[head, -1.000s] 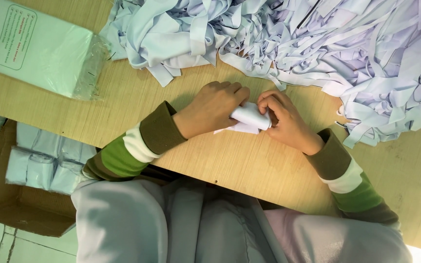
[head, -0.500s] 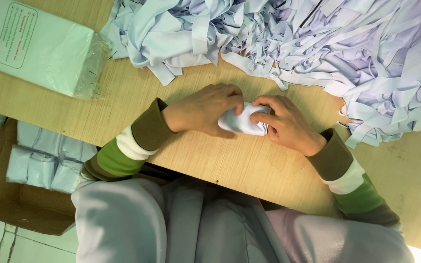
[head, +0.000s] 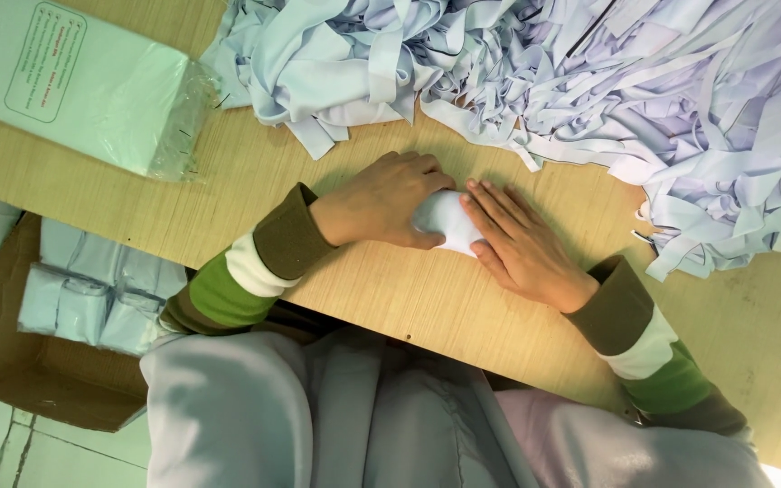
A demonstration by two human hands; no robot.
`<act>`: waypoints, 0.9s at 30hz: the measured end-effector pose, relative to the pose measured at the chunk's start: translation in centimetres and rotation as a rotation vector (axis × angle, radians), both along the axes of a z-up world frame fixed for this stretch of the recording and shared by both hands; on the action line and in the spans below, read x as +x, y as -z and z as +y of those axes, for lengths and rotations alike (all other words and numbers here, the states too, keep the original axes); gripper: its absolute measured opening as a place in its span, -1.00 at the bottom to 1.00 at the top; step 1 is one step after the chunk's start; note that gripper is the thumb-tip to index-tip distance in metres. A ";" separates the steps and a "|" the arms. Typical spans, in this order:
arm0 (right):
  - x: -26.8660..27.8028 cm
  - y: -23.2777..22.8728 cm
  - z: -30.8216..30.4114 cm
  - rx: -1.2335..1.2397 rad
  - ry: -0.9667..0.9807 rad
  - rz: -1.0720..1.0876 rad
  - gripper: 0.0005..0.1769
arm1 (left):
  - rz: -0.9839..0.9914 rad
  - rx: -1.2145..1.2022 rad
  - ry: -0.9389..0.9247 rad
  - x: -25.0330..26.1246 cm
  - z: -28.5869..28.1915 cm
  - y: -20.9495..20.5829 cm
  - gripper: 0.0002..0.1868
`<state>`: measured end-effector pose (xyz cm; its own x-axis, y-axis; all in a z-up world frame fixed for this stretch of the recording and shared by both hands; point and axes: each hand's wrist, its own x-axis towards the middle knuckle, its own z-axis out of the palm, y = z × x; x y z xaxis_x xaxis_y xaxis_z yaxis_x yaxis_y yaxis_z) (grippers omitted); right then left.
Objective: The person picks up a strip of white fabric from a pile, folds it multiple times into a rectangle, and places it into a clear plastic bag.
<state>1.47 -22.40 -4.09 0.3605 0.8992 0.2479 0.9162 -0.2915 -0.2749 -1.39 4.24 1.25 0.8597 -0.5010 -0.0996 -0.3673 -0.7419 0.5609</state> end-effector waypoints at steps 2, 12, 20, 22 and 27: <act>0.0 0.4 -0.2 -0.010 0.007 -0.024 -0.33 | -0.011 -0.027 -0.010 -0.2 0.4 0.3 -0.24; 0.1 -0.1 -0.2 0.031 0.011 0.017 -0.27 | -0.363 -0.138 -0.060 -3.3 0.8 3.5 -0.32; -2.6 -1.6 3.2 0.198 0.030 -0.226 -0.38 | -0.391 -0.171 -0.214 -6.3 2.1 4.4 -0.31; -4.6 -2.1 6.0 0.213 0.019 -0.263 -0.42 | -0.399 -0.153 -0.260 -7.6 3.2 5.1 -0.30; -8.4 -2.5 14.7 0.140 -0.019 -0.173 -0.51 | -0.546 0.156 -0.619 -11.7 7.2 7.8 -0.26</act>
